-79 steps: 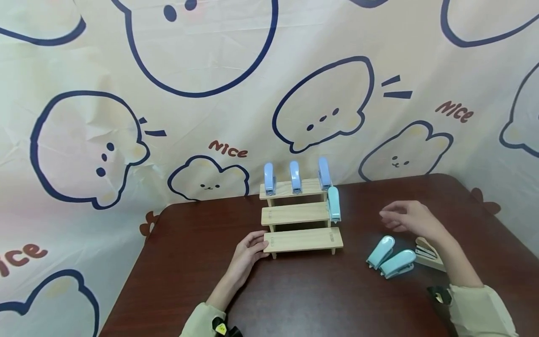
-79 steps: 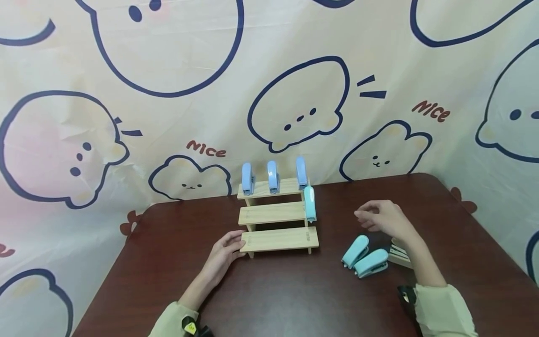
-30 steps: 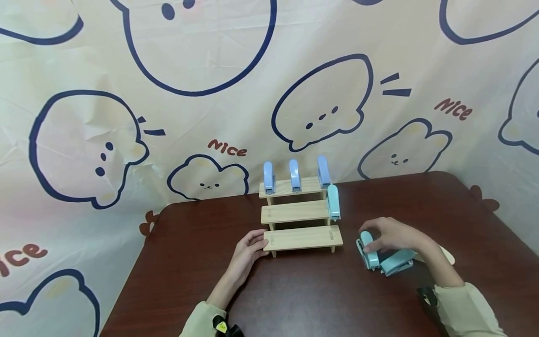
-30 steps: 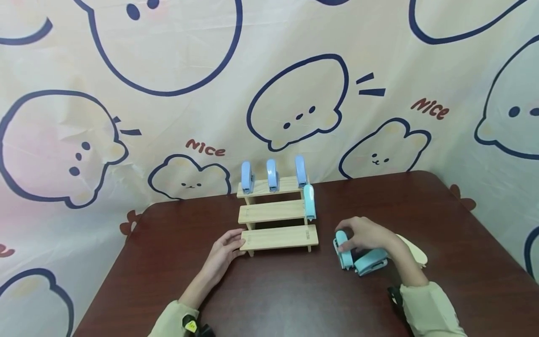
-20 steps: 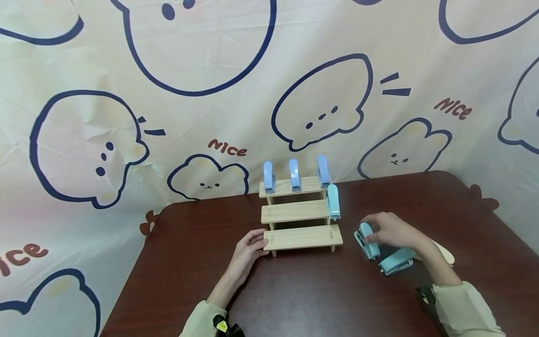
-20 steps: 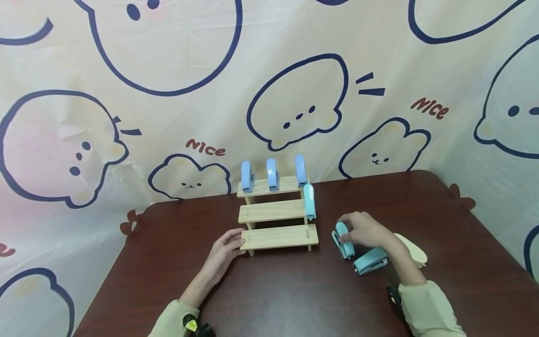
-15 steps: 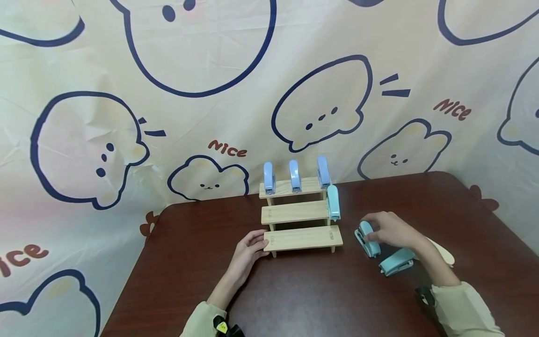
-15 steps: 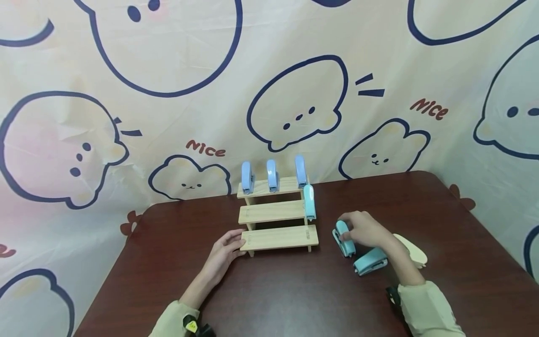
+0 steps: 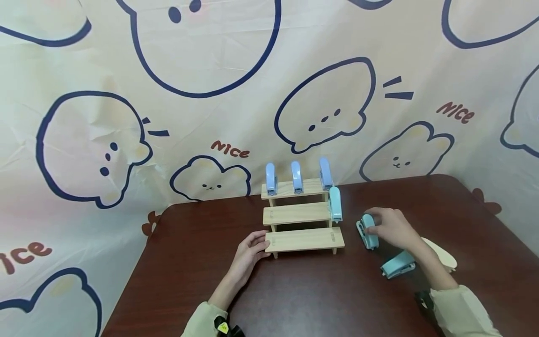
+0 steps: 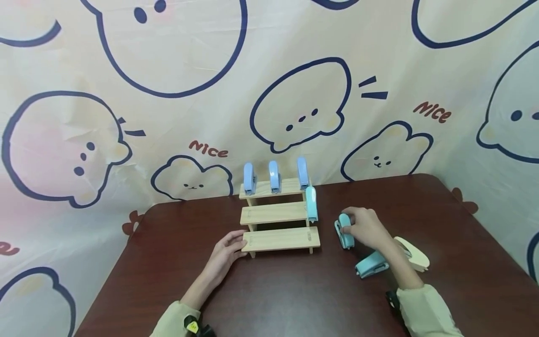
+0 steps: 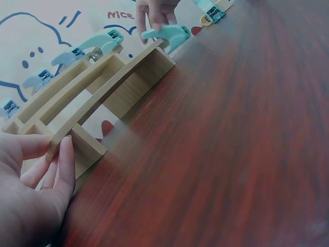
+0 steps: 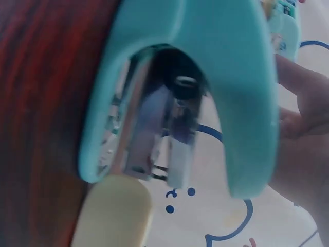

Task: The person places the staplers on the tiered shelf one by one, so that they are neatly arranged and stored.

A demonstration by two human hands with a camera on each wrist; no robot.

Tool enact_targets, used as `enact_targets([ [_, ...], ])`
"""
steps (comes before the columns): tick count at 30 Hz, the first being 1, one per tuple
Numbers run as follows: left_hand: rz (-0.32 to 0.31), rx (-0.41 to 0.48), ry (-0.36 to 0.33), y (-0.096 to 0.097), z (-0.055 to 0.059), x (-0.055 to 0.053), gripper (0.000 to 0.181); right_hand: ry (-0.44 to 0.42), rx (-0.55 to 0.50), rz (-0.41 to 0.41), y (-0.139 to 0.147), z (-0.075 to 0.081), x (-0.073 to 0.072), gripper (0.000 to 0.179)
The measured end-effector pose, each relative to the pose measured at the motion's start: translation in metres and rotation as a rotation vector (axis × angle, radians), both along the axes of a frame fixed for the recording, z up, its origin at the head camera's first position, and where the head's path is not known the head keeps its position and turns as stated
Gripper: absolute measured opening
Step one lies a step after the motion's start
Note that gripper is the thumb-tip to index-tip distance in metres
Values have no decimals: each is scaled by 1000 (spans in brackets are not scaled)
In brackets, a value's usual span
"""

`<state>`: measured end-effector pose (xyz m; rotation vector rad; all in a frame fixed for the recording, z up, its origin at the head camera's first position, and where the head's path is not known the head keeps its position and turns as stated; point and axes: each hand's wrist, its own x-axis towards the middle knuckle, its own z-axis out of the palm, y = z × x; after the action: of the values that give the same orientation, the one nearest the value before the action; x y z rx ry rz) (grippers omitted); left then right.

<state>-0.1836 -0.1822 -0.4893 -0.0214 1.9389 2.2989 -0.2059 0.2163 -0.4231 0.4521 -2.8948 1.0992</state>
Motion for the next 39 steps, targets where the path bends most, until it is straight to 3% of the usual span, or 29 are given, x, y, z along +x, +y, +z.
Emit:
enact_targets([
  [19,2,-6,1,1,-2,-1,43,64,-141,-210,10,45,15,52],
  [39,6,0,1,-1,-1,-1,43,50,-320,-249,2,81,17,60],
])
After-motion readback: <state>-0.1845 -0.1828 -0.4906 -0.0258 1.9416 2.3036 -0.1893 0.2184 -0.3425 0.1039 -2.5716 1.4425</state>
